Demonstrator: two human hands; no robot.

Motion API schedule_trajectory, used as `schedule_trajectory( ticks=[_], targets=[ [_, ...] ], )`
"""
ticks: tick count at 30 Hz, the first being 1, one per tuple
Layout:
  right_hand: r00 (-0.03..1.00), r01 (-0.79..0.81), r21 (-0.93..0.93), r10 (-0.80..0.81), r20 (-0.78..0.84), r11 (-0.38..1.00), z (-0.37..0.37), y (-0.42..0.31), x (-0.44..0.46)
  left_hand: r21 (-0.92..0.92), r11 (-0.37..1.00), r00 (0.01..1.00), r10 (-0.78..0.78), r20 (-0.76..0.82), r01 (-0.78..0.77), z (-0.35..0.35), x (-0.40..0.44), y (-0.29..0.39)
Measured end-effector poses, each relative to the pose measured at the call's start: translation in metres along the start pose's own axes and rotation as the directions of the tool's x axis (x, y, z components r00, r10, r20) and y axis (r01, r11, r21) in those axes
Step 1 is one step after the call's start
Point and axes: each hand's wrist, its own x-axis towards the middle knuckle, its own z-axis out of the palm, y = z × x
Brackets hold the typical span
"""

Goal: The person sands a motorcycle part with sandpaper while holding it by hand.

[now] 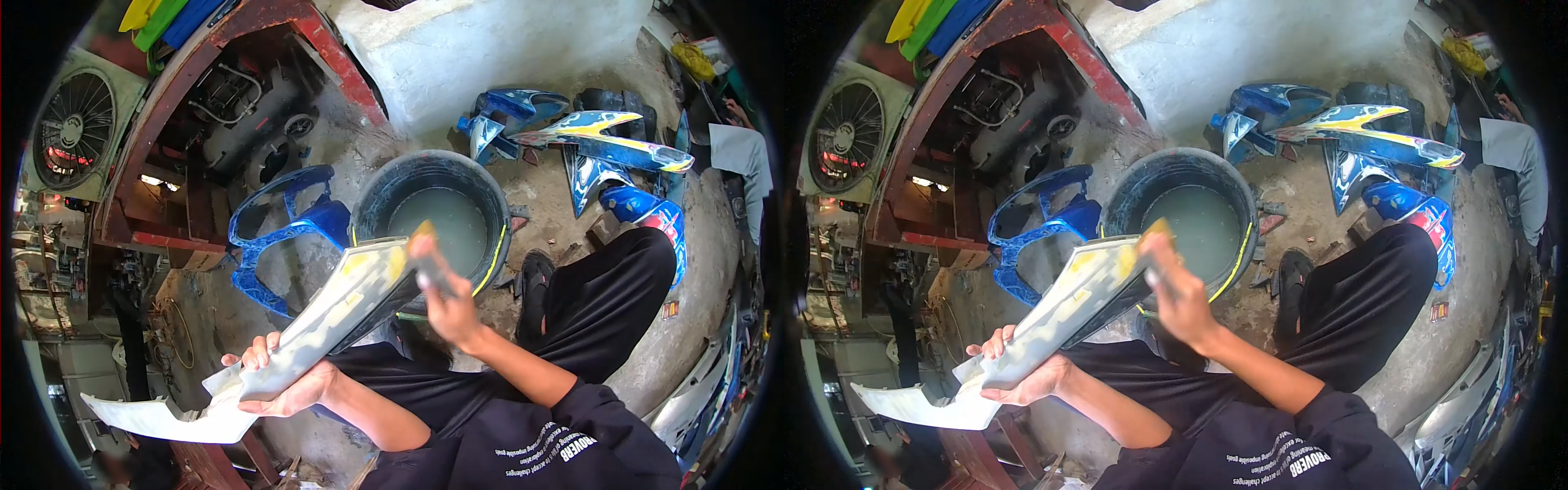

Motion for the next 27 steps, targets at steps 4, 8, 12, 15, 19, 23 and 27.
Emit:
schedule_trajectory(
  ticks=[4, 8, 12, 15, 19, 23, 27],
  targets=[
    [0.928, 0.373, -0.246, -0.361, 0.095, 0.895, -0.007, -0.003, 0.004, 0.003, 1.0, 1.0, 0.02, -0.005, -0.02, 0.001, 0.004, 0.0],
    [0.982, -0.184, -0.033, 0.182, -0.049, 0.982, -0.012, -0.005, 0.007, -0.006, 1.0, 1.0, 0.018, -0.009, -0.018, -0.001, 0.003, 0.003],
    [0.903, 0.418, -0.202, -0.382, 0.195, 0.886, -0.015, -0.01, 0.0, -0.017, 0.999, 0.998, 0.029, -0.053, -0.03, 0.0, 0.006, 0.002],
    [0.992, 0.0, -0.007, -0.001, -0.123, 1.0, -0.015, -0.004, 0.013, -0.031, 0.999, 0.998, -0.007, -0.063, 0.005, 0.004, 0.001, -0.001],
    [0.867, 0.458, -0.202, -0.386, 0.314, 0.866, -0.013, -0.018, 0.004, 0.022, 1.0, 0.997, 0.012, -0.071, -0.01, 0.005, 0.0, -0.003],
    [0.995, 0.098, -0.151, -0.094, 0.037, 0.984, -0.017, 0.011, 0.015, -0.014, 1.0, 0.998, 0.01, -0.059, -0.011, 0.002, 0.002, -0.001],
    [0.915, 0.372, -0.232, -0.313, 0.253, 0.899, -0.009, -0.008, 0.001, 0.02, 1.0, 0.996, 0.005, -0.09, -0.003, 0.004, 0.002, -0.003]
  ],
)
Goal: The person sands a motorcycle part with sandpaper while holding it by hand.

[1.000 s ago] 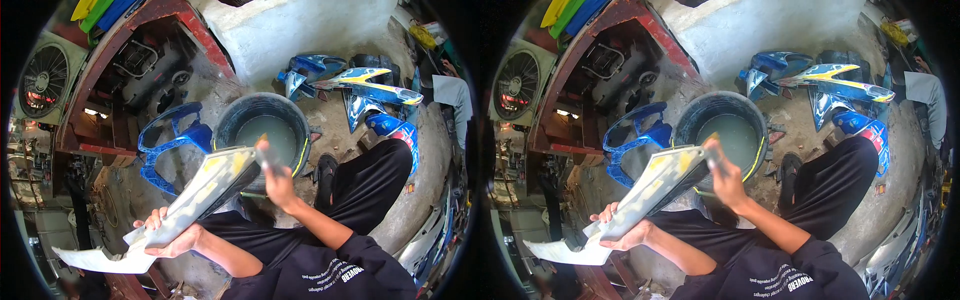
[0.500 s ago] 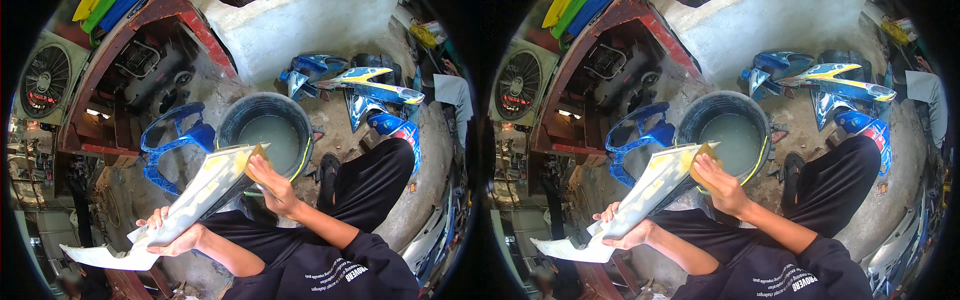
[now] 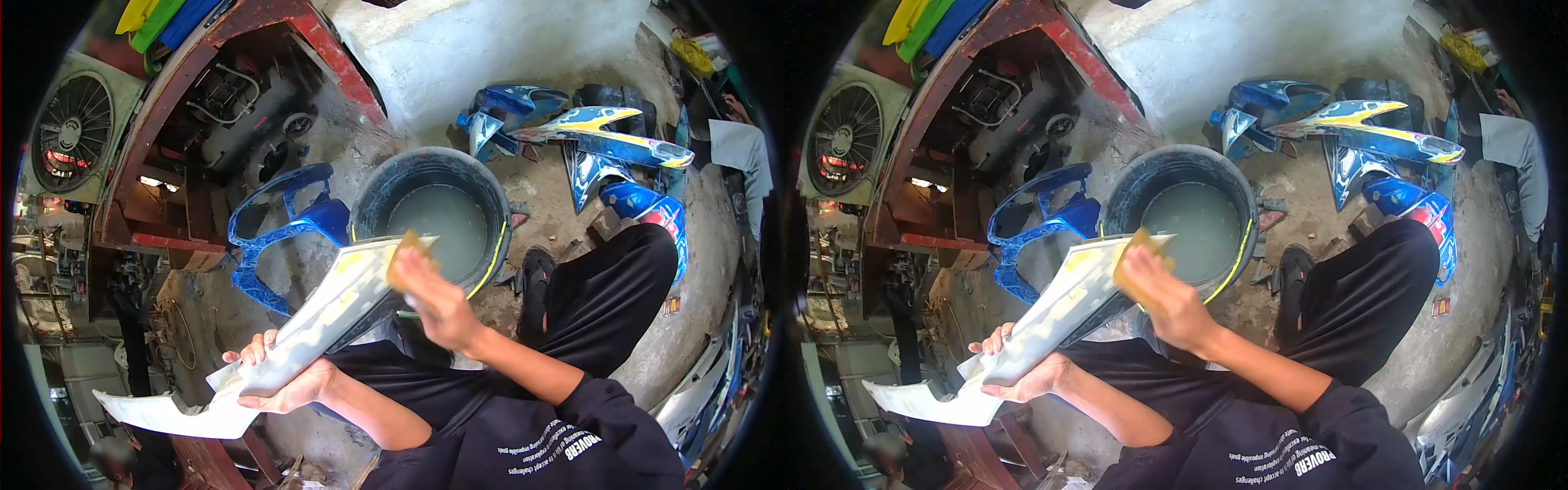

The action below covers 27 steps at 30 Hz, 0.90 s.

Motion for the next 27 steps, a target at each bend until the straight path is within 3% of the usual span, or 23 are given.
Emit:
schedule_trajectory(
  ticks=[2, 4, 5, 6, 8, 9, 12, 13, 14, 16, 20, 21, 22, 25, 27],
  targets=[
    [0.998, 0.042, 0.022, -0.043, 0.055, 0.999, -0.001, 0.002, -0.001, 0.0, 1.0, 0.999, -0.019, 0.048, 0.019, -0.007, 0.001, 0.0],
    [0.938, -0.254, 0.267, 0.304, -0.167, 0.93, -0.003, 0.014, 0.006, 0.008, 1.0, 0.996, -0.019, 0.088, 0.019, -0.007, 0.0, 0.002],
    [0.886, -0.359, 0.327, 0.43, -0.176, 0.874, -0.011, 0.014, 0.011, -0.007, 0.998, 0.992, -0.054, 0.111, 0.055, -0.006, -0.003, 0.001],
    [0.887, -0.359, 0.332, 0.43, -0.169, 0.872, -0.01, 0.009, 0.013, -0.022, 0.995, 0.986, -0.092, 0.136, 0.096, -0.003, -0.006, -0.001],
    [0.997, -0.002, 0.016, 0.003, -0.082, 1.0, -0.007, 0.001, 0.013, -0.016, 0.993, 0.985, -0.111, 0.131, 0.114, 0.0, -0.006, -0.002],
    [1.0, 0.017, 0.0, -0.017, 0.011, 1.0, -0.01, -0.006, 0.014, 0.004, 0.995, 0.99, -0.099, 0.102, 0.099, 0.002, -0.005, -0.003],
    [0.99, -0.107, 0.148, 0.12, -0.08, 0.983, -0.015, 0.009, 0.018, -0.004, 0.996, 0.994, -0.09, 0.069, 0.091, 0.007, -0.009, -0.007],
    [0.923, -0.305, 0.382, 0.37, -0.107, 0.872, -0.015, 0.011, 0.02, -0.021, 0.995, 0.993, -0.096, 0.067, 0.098, 0.009, -0.011, -0.006],
    [0.923, -0.307, 0.383, 0.37, -0.102, 0.871, -0.012, 0.009, 0.019, -0.018, 0.995, 0.994, -0.093, 0.064, 0.094, 0.009, -0.011, -0.005],
    [0.988, -0.111, 0.094, 0.12, -0.1, 0.989, -0.009, -0.001, 0.019, -0.022, 0.992, 0.989, -0.124, 0.084, 0.126, 0.007, -0.013, -0.006],
    [1.0, 0.018, 0.101, -0.016, -0.022, 0.995, -0.012, -0.002, 0.018, 0.007, 0.993, 0.987, -0.122, 0.107, 0.122, 0.004, -0.008, -0.004],
    [0.992, -0.077, 0.198, 0.096, -0.088, 0.977, -0.013, 0.002, 0.018, -0.009, 0.992, 0.982, -0.12, 0.147, 0.122, 0.003, -0.008, -0.004],
    [0.931, -0.291, 0.407, 0.354, -0.088, 0.866, -0.013, 0.002, 0.015, -0.022, 0.992, 0.976, -0.118, 0.185, 0.124, 0.001, -0.007, -0.002],
    [0.946, -0.259, 0.358, 0.31, -0.09, 0.897, -0.031, 0.012, 0.003, -0.154, 0.965, 0.943, -0.161, 0.29, 0.212, -0.005, -0.002, 0.01],
    [0.997, -0.027, 0.11, 0.035, -0.068, 0.994, -0.038, 0.009, -0.002, -0.191, 0.953, 0.938, -0.173, 0.301, 0.237, -0.007, -0.001, 0.016]
  ],
)
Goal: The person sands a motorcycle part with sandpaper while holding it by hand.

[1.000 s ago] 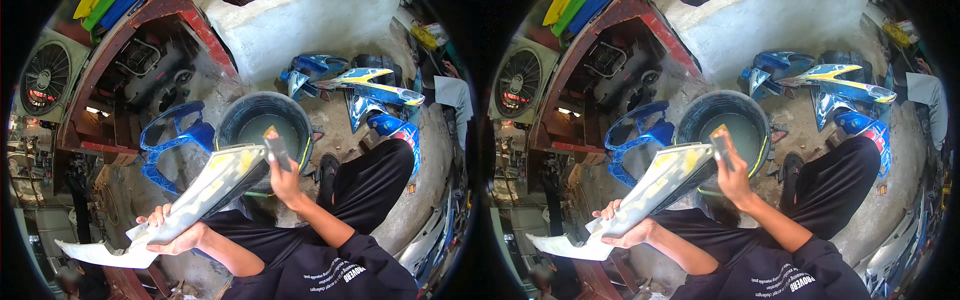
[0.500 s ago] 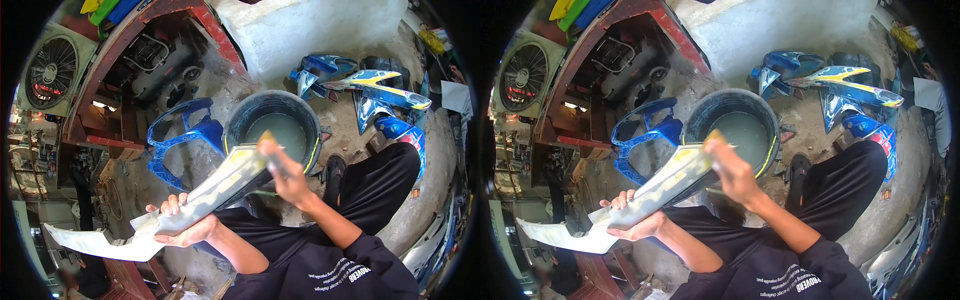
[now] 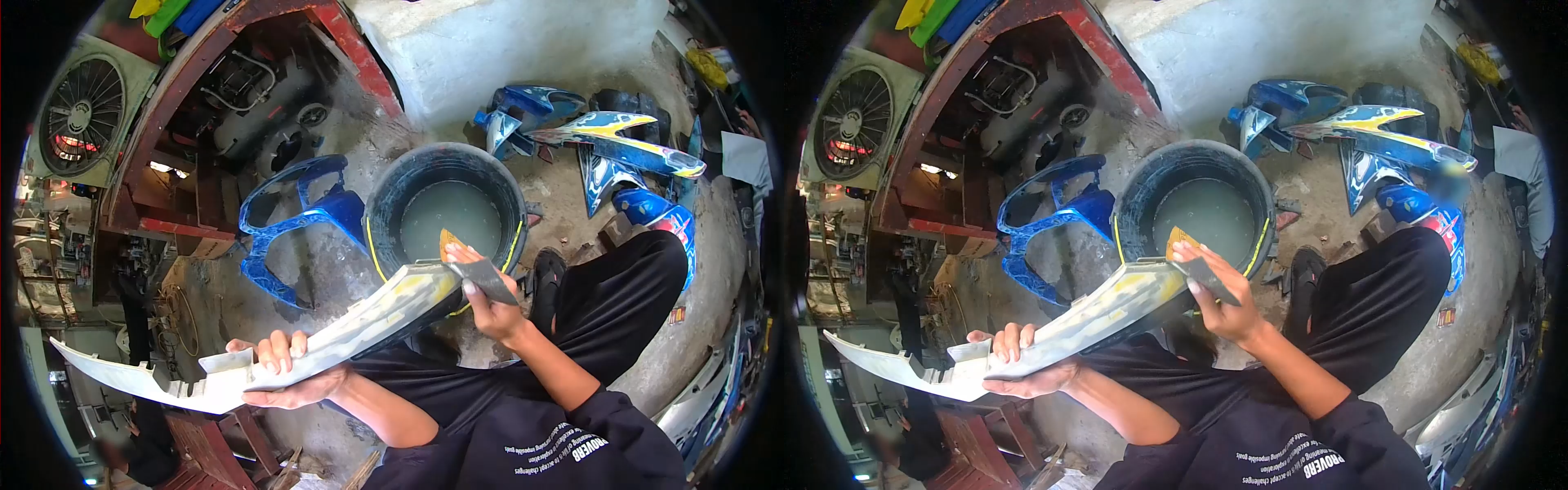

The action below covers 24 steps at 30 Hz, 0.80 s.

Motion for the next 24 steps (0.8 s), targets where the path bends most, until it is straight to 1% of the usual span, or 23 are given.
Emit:
schedule_trajectory(
  ticks=[1, 4, 5, 7, 9, 11, 15, 16, 17, 19, 20, 22, 23, 24],
  targets=[
    [1.0, 0.0, -0.006, 0.0, -0.002, 1.0, -0.002, -0.003, 0.003, -0.049, 0.999, 1.0, -0.007, 0.015, 0.008, 0.001, 0.001, 0.0],
    [0.992, 0.117, -0.105, -0.112, 0.053, 0.988, 0.002, -0.024, 0.019, -0.077, 0.997, 1.0, -0.003, 0.023, 0.004, 0.002, 0.001, -0.002],
    [0.992, 0.117, -0.104, -0.112, 0.05, 0.988, 0.005, -0.027, 0.023, -0.086, 0.996, 0.999, 0.007, 0.033, -0.004, 0.002, 0.001, -0.002],
    [0.98, 0.188, -0.106, -0.18, 0.083, 0.976, 0.008, -0.03, 0.028, -0.084, 0.996, 0.999, 0.001, 0.039, 0.002, 0.003, 0.002, -0.001],
    [0.979, 0.187, -0.1, -0.177, 0.097, 0.977, 0.003, -0.026, 0.022, -0.079, 0.997, 0.999, -0.001, 0.04, 0.004, 0.003, 0.001, 0.001],
    [0.986, 0.139, -0.126, -0.124, 0.114, 0.982, -0.003, -0.007, 0.004, -0.034, 0.999, 0.999, -0.026, 0.028, 0.027, 0.001, -0.001, 0.0],
    [0.99, 0.131, -0.203, -0.117, 0.078, 0.97, 0.0, 0.003, -0.007, -0.04, 0.997, 0.997, -0.065, 0.029, 0.066, 0.007, -0.005, -0.014],
    [0.98, 0.164, -0.179, -0.139, 0.142, 0.97, 0.004, -0.008, 0.004, -0.002, 0.998, 0.997, -0.069, 0.018, 0.069, 0.01, -0.006, -0.02],
    [0.965, 0.22, -0.2, -0.184, 0.185, 0.955, 0.011, -0.017, 0.015, 0.034, 0.997, 0.997, -0.071, 0.011, 0.07, 0.012, -0.007, -0.024],
    [0.941, 0.275, -0.173, -0.228, 0.251, 0.946, 0.02, -0.032, 0.031, 0.044, 0.996, 0.997, -0.081, 0.011, 0.081, 0.013, -0.006, -0.024],
    [0.942, 0.276, -0.172, -0.231, 0.245, 0.946, 0.021, -0.028, 0.028, 0.061, 0.996, 0.998, -0.067, -0.006, 0.067, 0.013, -0.004, -0.022],
    [0.967, 0.201, -0.151, -0.171, 0.188, 0.968, 0.017, -0.006, 0.016, 0.077, 0.996, 0.999, -0.041, -0.021, 0.043, 0.011, 0.0, -0.017],
    [0.965, 0.206, -0.146, -0.175, 0.195, 0.968, 0.012, 0.008, 0.005, 0.071, 0.997, 0.999, -0.029, -0.028, 0.03, 0.008, 0.001, -0.014],
    [0.98, 0.153, -0.154, -0.13, 0.149, 0.976, 0.005, 0.022, -0.009, 0.067, 0.998, 0.999, -0.018, -0.036, 0.02, 0.006, 0.001, -0.012]
  ],
)
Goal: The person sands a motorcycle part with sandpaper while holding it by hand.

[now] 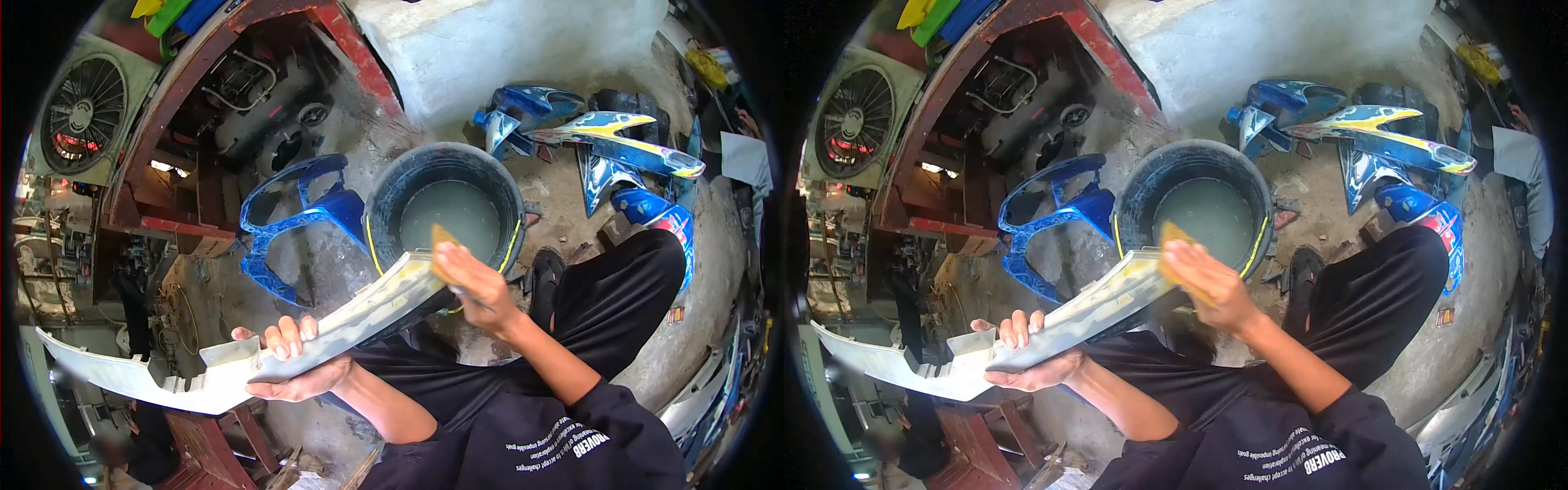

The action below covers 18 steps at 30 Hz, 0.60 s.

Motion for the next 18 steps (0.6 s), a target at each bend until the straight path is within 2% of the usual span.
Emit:
schedule_trajectory(
  ticks=[1, 5, 7, 9, 11, 13, 15, 18],
  targets=[
    [0.998, -0.054, 0.001, 0.054, -0.039, 0.999, -0.003, 0.004, -0.004, 0.002, 1.0, 1.0, 0.006, -0.006, -0.006, -0.001, 0.0, 0.0],
    [0.995, -0.062, -0.014, 0.061, -0.08, 0.998, 0.004, -0.015, 0.005, -0.016, 0.999, 0.998, -0.037, 0.047, 0.038, 0.0, -0.006, -0.007],
    [0.999, 0.036, 0.033, -0.036, -0.019, 0.999, 0.008, -0.03, 0.034, 0.0, 0.999, 0.995, -0.047, 0.083, 0.047, 0.002, -0.004, -0.01],
    [0.999, 0.052, 0.058, -0.053, 0.006, 0.997, 0.01, -0.036, 0.043, 0.005, 0.999, 0.995, -0.051, 0.089, 0.051, 0.002, -0.002, -0.011],
    [0.999, 0.021, 0.048, -0.023, 0.03, 0.999, 0.008, -0.032, 0.036, 0.001, 0.999, 0.996, -0.046, 0.071, 0.046, -0.001, -0.001, -0.007],
    [0.999, -0.041, 0.063, 0.043, -0.025, 0.997, 0.009, -0.009, 0.005, -0.041, 0.998, 0.998, -0.056, -0.03, 0.055, -0.001, -0.002, -0.009],
    [0.982, -0.166, 0.132, 0.176, -0.066, 0.977, 0.004, 0.003, -0.013, -0.091, 0.993, 0.995, -0.082, -0.048, 0.077, -0.001, -0.006, -0.013],
    [0.973, -0.187, 0.098, 0.198, -0.119, 0.977, 0.008, 0.0, -0.009, -0.049, 0.994, 0.996, -0.093, 0.009, 0.094, -0.002, -0.008, -0.02]
  ],
)
